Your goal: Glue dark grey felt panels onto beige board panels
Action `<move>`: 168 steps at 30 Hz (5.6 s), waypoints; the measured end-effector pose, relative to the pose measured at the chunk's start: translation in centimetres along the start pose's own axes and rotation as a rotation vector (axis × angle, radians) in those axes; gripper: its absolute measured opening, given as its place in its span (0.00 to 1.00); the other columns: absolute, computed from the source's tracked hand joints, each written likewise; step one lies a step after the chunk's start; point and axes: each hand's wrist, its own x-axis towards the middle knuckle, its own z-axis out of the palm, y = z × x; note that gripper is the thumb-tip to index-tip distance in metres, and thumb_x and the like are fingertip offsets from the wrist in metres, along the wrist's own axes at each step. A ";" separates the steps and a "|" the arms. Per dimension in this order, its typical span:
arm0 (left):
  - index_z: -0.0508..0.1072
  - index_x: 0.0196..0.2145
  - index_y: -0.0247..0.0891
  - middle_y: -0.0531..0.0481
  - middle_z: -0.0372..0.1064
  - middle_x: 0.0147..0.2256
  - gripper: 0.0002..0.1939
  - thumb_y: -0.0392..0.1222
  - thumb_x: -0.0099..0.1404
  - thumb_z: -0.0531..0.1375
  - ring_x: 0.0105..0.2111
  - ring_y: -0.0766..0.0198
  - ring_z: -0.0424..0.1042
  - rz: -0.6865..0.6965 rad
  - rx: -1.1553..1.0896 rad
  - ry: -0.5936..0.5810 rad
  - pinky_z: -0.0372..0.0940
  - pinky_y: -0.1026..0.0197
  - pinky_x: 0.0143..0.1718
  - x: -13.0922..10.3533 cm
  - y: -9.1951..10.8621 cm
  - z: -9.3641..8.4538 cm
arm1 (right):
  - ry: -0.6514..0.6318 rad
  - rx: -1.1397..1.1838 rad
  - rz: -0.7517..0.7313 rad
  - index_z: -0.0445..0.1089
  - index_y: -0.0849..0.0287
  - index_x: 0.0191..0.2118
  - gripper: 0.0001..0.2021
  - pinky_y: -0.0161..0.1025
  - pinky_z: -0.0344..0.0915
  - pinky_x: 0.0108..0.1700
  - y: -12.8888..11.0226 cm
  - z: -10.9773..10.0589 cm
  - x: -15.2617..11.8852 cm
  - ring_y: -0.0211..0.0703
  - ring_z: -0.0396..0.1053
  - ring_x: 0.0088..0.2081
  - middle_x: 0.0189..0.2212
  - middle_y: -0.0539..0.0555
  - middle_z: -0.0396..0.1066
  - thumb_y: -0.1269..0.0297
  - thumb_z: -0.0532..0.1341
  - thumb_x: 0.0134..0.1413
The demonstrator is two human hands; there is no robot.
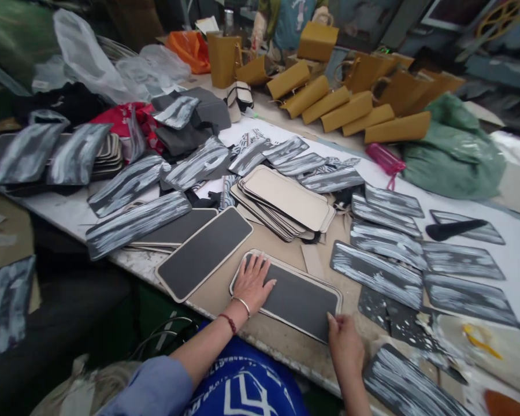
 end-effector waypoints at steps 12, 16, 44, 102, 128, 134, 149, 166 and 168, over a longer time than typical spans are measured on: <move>0.52 0.59 0.40 0.36 0.45 0.61 0.43 0.69 0.53 0.49 0.61 0.43 0.42 0.113 0.040 -0.027 0.37 0.39 0.58 -0.1 0.0 -0.7 | 0.055 -0.032 0.045 0.62 0.60 0.34 0.10 0.38 0.55 0.30 -0.6 0.3 -0.5 0.46 0.68 0.29 0.28 0.57 0.69 0.61 0.48 0.57; 0.53 0.59 0.38 0.33 0.45 0.60 0.42 0.67 0.54 0.50 0.60 0.42 0.43 0.120 0.072 -0.035 0.38 0.38 0.57 -0.1 0.1 -0.8 | 0.079 -0.053 0.062 0.61 0.62 0.37 0.11 0.38 0.54 0.28 -1.2 0.3 -1.0 0.47 0.68 0.27 0.25 0.57 0.69 0.62 0.46 0.59; 0.54 0.58 0.49 0.40 0.42 0.62 0.33 0.60 0.57 0.53 0.61 0.43 0.41 0.099 0.088 -0.079 0.39 0.39 0.57 -0.1 0.6 -1.2 | 0.130 -0.024 0.011 0.61 0.62 0.37 0.13 0.41 0.55 0.30 -1.2 1.2 -1.0 0.48 0.67 0.28 0.27 0.60 0.68 0.62 0.44 0.59; 0.45 0.61 0.31 0.40 0.42 0.62 0.36 0.59 0.63 0.43 0.62 0.57 0.39 0.273 -0.075 -0.121 0.38 0.52 0.61 -1.6 3.5 0.7 | 0.543 -0.042 -0.891 0.36 0.67 0.63 0.27 0.57 0.54 0.55 0.1 6.6 2.0 0.56 0.44 0.61 0.59 0.68 0.48 0.67 0.44 0.60; 0.71 0.41 0.35 0.42 0.68 0.41 0.14 0.34 0.58 0.51 0.45 0.56 0.64 -0.284 -0.469 0.079 0.58 0.50 0.52 -0.4 -4.8 -1.9 | 0.337 -0.156 -0.311 0.67 0.72 0.46 0.19 0.45 0.56 0.43 1.1 2.3 -0.5 0.54 0.60 0.42 0.39 0.68 0.66 0.64 0.50 0.55; 0.70 0.38 0.36 0.46 0.66 0.34 0.12 0.34 0.55 0.55 0.37 0.60 0.66 -0.422 -0.537 0.150 0.62 0.54 0.44 -0.6 -4.2 -1.7 | 0.318 -0.139 -0.336 0.66 0.70 0.46 0.18 0.45 0.55 0.42 0.8 1.9 -0.5 0.54 0.61 0.40 0.36 0.67 0.66 0.65 0.49 0.54; 0.66 0.37 0.37 0.51 0.70 0.29 0.10 0.37 0.54 0.56 0.30 0.65 0.70 -0.521 -0.780 0.228 0.65 0.61 0.35 -2.2 -2.9 -2.9 | 0.329 -0.110 -0.414 0.65 0.71 0.46 0.17 0.44 0.55 0.44 1.4 2.3 0.4 0.52 0.62 0.41 0.37 0.66 0.66 0.67 0.50 0.53; 0.66 0.43 0.38 0.53 0.66 0.27 0.16 0.37 0.55 0.56 0.28 0.65 0.67 -0.282 -0.704 0.054 0.65 0.59 0.35 -0.4 -5.3 -3.3 | 0.385 -0.056 -0.380 0.66 0.67 0.46 0.17 0.48 0.56 0.44 1.4 3.5 0.6 0.55 0.61 0.42 0.39 0.68 0.65 0.67 0.49 0.53; 0.66 0.45 0.39 0.52 0.67 0.30 0.18 0.35 0.55 0.56 0.31 0.64 0.68 -0.217 -0.703 0.003 0.64 0.58 0.38 0.2 -5.8 -3.3 | 0.385 -0.065 -0.367 0.65 0.67 0.46 0.17 0.47 0.56 0.44 1.3 3.5 0.6 0.54 0.61 0.42 0.39 0.67 0.65 0.67 0.49 0.53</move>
